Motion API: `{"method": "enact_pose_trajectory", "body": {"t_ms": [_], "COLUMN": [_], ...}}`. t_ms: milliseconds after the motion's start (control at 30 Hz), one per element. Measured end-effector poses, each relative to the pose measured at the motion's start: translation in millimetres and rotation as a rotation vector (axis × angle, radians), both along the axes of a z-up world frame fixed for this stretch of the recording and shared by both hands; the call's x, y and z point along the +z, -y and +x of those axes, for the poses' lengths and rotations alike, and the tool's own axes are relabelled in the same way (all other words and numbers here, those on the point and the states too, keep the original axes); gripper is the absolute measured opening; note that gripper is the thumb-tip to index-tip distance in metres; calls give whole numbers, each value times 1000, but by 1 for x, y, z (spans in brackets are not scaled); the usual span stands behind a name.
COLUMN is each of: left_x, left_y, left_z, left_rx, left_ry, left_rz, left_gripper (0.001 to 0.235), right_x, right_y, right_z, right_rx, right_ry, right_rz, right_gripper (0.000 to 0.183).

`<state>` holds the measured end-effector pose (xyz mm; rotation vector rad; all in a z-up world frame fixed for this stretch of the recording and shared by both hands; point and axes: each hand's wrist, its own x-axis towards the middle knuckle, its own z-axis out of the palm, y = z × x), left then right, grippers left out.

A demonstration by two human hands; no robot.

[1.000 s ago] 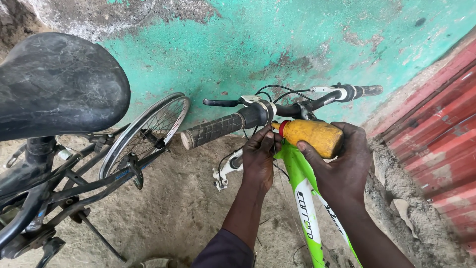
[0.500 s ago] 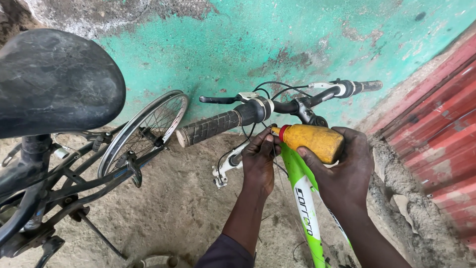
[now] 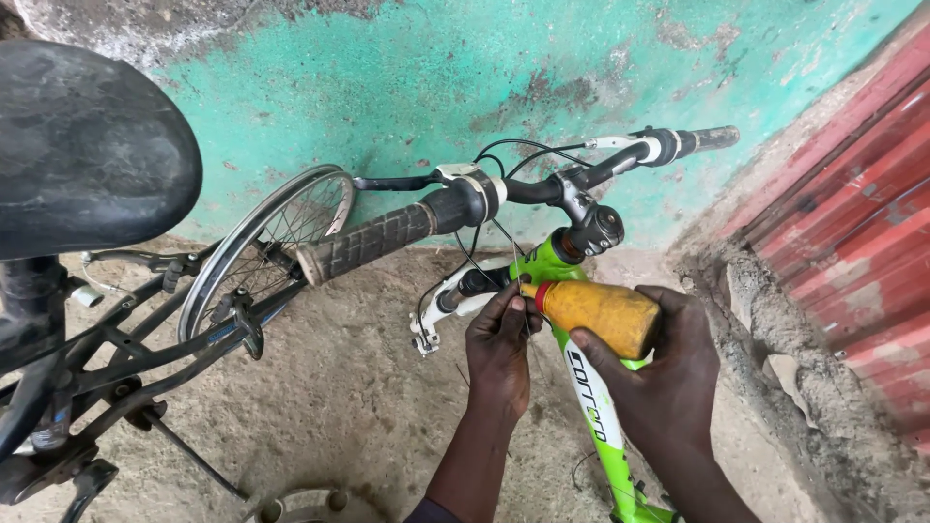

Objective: The person lubricates the bicycle's gear and brake cables using a yellow squeeze bottle. They apply lubricant to the cable ends and the cable housing entry points near the rear derailleur and the handlebar stem. The person then manually pulls the cables to distribute the lubricant and adjusts the cable tension at the rear derailleur.

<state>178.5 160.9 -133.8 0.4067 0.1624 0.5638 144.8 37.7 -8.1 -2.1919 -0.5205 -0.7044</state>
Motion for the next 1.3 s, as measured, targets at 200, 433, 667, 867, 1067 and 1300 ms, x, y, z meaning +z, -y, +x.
{"method": "enact_pose_trajectory", "body": {"t_ms": [200,433,667,867,1067,1300], "left_x": [-9,-14,5,4,2,-1], "left_y": [13,17,25,19,27,37], "left_z": [-11,-12,-5,29,39,31], "left_rx": [28,39,507,475,272,264], "left_ry": [-36,26,-170,-107,-95,-17], "left_rz": [79,93,388,495,495,512], "left_gripper": [37,37,20,17,22,28], "right_x": [-18,-30,-86,-98,-114,-118], "right_y": [14,25,43,38,50,54], "right_z": [-13,-9,-10,-2,62,76], "right_rx": [12,24,236,74,116,205], "right_ry": [-59,-40,107,-88,-155,-150], "right_rz": [48,57,265,532,917,1041], "right_gripper": [70,66,65,47,33,38]}}
